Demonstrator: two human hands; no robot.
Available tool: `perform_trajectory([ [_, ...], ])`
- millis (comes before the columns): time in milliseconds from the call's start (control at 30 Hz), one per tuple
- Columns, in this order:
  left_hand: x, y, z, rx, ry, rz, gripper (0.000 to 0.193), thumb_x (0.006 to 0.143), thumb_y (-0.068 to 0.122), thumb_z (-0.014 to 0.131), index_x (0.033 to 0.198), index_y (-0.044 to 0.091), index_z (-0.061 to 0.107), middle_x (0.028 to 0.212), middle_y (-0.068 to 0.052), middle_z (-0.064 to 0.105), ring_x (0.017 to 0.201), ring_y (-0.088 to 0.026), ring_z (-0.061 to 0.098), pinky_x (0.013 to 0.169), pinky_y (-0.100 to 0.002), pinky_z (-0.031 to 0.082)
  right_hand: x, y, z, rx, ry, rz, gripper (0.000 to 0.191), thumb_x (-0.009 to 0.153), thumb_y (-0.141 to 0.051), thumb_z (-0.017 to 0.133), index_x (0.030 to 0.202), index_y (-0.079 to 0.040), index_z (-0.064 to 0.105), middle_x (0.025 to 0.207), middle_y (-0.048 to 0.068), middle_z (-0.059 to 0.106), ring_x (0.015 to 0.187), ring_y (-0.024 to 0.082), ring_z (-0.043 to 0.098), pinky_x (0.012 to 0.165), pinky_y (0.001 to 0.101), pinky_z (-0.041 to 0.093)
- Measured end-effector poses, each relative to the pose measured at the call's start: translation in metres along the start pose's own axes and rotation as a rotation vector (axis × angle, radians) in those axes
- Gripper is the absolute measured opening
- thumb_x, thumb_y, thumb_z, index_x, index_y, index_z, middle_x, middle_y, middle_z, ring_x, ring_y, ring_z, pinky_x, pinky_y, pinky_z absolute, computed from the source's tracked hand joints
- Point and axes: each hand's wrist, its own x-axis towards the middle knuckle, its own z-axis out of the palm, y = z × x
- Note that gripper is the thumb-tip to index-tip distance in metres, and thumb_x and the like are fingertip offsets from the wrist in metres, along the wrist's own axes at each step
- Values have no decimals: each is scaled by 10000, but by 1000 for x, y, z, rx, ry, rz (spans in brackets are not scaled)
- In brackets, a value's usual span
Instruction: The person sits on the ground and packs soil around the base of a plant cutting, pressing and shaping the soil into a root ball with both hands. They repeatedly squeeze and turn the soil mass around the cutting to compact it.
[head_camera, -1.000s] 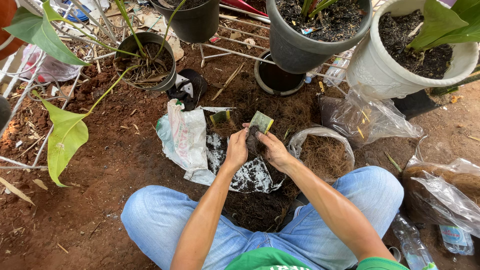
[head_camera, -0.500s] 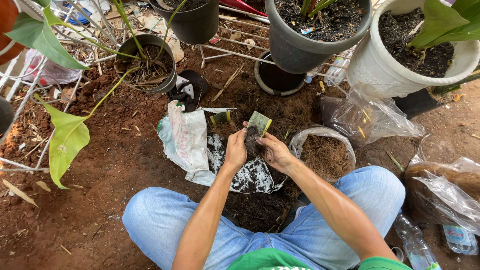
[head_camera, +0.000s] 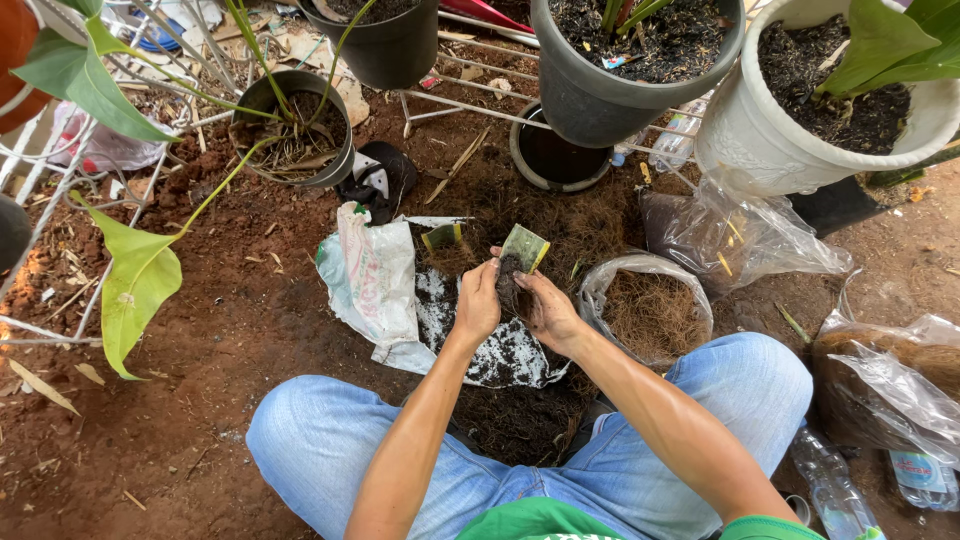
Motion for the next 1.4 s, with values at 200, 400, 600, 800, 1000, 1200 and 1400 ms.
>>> perform_trajectory([
  [200,0,11,3,67,-26,-27,514,1110,266,323,865,-50,646,602,-51,539,504,-131,409,545,-362,392,-10,-12,18,-11,10,-25,395,968,-454,519,1266,-237,661,1271,-16,682,1204,166,592,1050,433,458],
  [400,-5,9,7,78,-48,-12,508,1104,263,310,866,-18,661,602,-42,556,495,-123,396,522,-363,395,-5,-6,10,-11,245,115,213,927,-347,634,1092,-215,662,1189,-32,700,1141,171,615,940,474,449],
  [600,-5,7,4,139,-54,-23,538,1120,283,311,849,-32,653,582,-54,500,491,-130,369,488,-386,343,0,1,6,27,120,13,286,959,-409,713,1121,-175,691,1064,16,719,1034,195,619,956,443,485],
  [800,-8,2,6,142,-59,118,664,1117,430,239,956,-20,700,549,-41,536,460,-112,429,484,-364,393,-5,-3,11,77,108,22,293,887,-273,745,1162,-194,683,1160,-31,714,1135,161,642,1055,426,478],
  [1000,-6,-6,7,165,-58,56,719,1114,465,236,880,-22,710,520,-58,487,441,-142,361,449,-386,319,-1,2,7,54,83,-31,313,919,-268,745,1195,-149,660,1190,-1,691,1157,181,610,1047,439,478],
  [1200,-5,-3,10,117,-61,12,722,1108,479,209,873,-23,672,518,-35,485,437,-131,403,441,-371,375,3,6,14,-80,129,-84,351,942,-339,718,1211,-119,675,1162,34,693,1114,171,608,974,404,496],
  [1400,-6,6,11,105,-31,-4,728,1103,494,190,969,-30,677,531,-33,456,479,-128,391,464,-375,367,2,10,19,-113,148,-174,351,966,-339,683,1203,-80,665,1153,29,701,1077,142,606,967,368,485],
])
